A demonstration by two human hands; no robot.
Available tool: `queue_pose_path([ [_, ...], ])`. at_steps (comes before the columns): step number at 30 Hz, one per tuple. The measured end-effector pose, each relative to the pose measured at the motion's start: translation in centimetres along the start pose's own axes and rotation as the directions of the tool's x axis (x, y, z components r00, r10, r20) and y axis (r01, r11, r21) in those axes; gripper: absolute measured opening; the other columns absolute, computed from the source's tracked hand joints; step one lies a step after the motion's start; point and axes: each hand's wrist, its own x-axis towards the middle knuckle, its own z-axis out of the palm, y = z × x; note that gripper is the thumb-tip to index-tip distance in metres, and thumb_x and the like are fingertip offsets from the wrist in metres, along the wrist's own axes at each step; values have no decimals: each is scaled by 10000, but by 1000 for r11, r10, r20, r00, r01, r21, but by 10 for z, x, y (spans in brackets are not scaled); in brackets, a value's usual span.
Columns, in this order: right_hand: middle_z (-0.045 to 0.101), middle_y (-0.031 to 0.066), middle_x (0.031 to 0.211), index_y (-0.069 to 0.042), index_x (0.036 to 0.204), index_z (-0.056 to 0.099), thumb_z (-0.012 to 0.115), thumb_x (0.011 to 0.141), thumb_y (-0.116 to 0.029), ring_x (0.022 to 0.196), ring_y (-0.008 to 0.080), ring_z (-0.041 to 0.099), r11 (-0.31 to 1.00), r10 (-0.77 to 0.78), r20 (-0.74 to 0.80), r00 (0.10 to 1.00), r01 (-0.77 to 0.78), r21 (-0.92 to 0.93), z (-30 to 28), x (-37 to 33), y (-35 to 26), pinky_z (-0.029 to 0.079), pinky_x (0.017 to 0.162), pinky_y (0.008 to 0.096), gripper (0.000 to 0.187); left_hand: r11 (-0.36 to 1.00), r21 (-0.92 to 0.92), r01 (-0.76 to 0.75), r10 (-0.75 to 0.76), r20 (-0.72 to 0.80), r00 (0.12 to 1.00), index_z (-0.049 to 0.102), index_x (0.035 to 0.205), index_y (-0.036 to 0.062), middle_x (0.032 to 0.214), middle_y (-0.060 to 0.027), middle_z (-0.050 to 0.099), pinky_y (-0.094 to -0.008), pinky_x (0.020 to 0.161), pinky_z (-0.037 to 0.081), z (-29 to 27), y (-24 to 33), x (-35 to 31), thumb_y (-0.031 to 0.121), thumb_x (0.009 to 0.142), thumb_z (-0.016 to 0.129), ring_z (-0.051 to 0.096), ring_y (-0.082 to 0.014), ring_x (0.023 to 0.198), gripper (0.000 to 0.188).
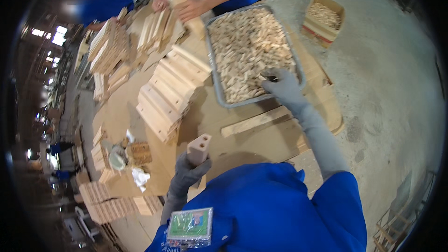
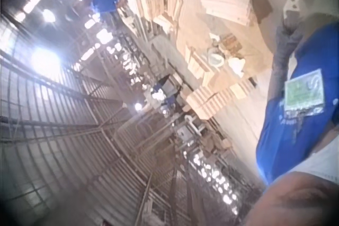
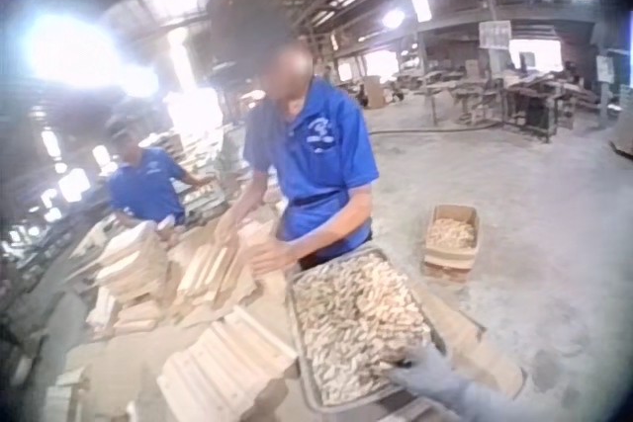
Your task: The person inserts cylindrical wooden dowels into pre-drilled holes on small wooden planks using a wooden mallet to tap them in. They repeatedly pick up planks, insert dowels, and tap them into place while working at a table with other workers nearby.
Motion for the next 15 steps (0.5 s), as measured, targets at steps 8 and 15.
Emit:
queue_pose_path([
  [8,635,62,810,24,1082,598,600,863,-145,700,108,605,902,-199,652,731,-123,413,8,-107,-112,495,668,250,276,991,59,-121,114,115,987,599,853,36,736,-42,608,-288,603,476,-2,34,-19,133,678,741,603,-148,660,245],
  [15,603,120,847,-20,1067,576,529,897,-165,728,222,626,914,-398,687,608,329,239,16,-120,-123,503,670,332,229,952,245,-181,114,264,958,539,1227,81,962,-119,629,-332,762,486,-12,28,-31,248,702,739,619,-247,818,587],
])
